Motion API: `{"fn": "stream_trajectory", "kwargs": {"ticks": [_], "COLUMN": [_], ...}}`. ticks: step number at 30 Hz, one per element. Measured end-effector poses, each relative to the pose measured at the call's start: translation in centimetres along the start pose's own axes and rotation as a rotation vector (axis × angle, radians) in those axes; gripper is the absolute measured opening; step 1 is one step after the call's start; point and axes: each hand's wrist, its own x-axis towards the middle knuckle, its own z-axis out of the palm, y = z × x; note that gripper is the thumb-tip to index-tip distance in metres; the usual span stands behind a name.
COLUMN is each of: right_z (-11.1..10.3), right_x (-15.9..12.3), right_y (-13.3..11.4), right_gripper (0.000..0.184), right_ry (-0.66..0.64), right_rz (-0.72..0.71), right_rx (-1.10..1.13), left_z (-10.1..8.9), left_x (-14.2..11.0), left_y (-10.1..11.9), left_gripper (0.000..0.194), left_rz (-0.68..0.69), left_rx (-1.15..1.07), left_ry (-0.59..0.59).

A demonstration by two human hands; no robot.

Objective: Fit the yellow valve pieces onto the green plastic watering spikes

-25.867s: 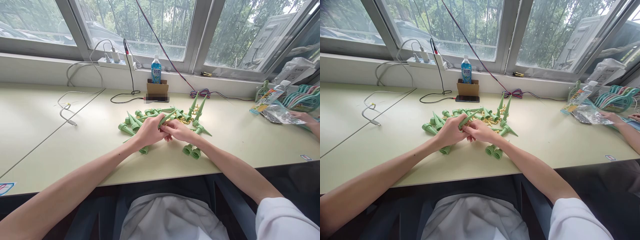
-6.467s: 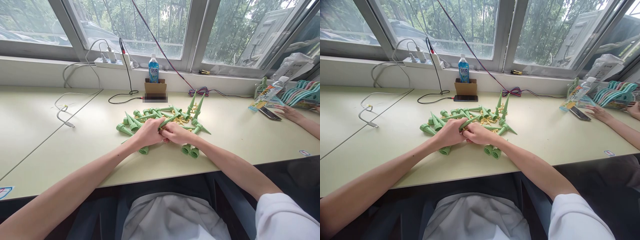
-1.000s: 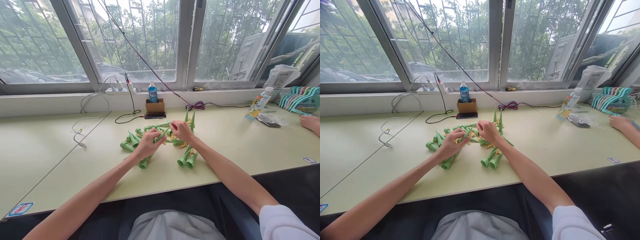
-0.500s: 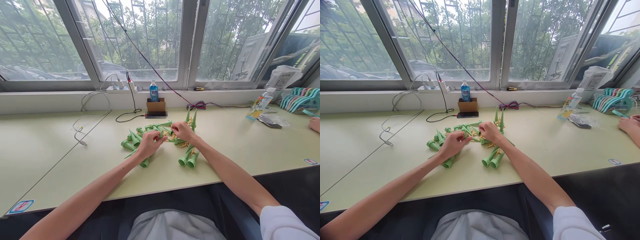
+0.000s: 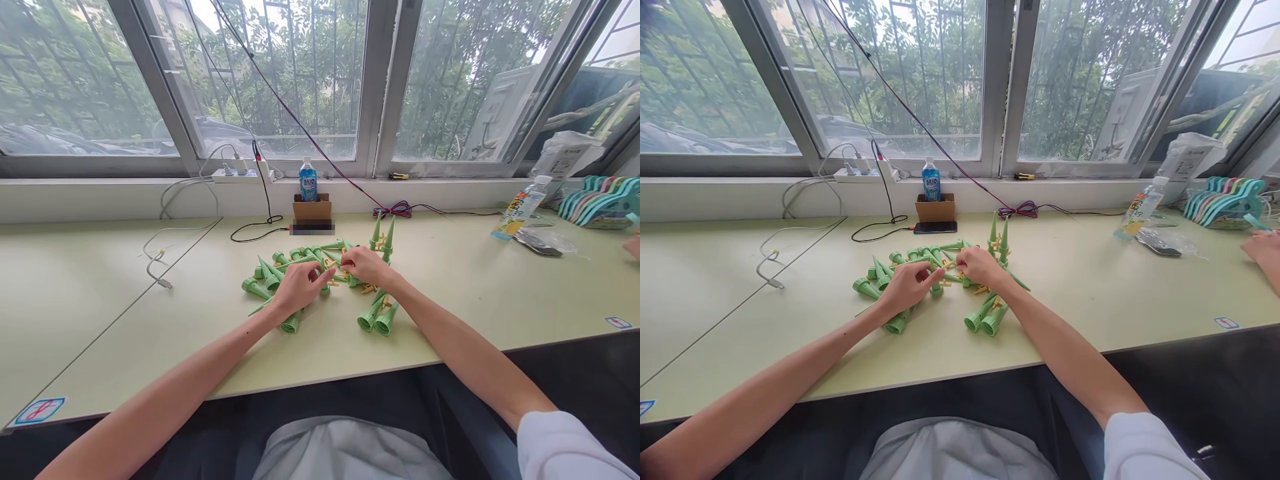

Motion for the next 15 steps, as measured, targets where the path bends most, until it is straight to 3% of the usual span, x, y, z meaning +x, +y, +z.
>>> {"fn": "stream_trajectory", "kwargs": {"ticks": [7, 15], "right_z": [-0.1, -0.1], "right_x": [-0.1, -0.1], "right_y": [-0.2, -0.4], "right_gripper": [0.015, 0.014], "right_ry": [-0.026, -0.075], "right_rz": [0.086, 0.124], "right_rx": [0.022, 0.05], "left_z": [-0.8, -0.7], "left_x": [0.1, -0.1], "left_y": [1.2, 1.6], "left_gripper": [0.041, 0.042], "left_rz": [-0.006, 0.012], "left_rx": [-0.032, -0.021], "left_ry": [0.167, 0.172]}}
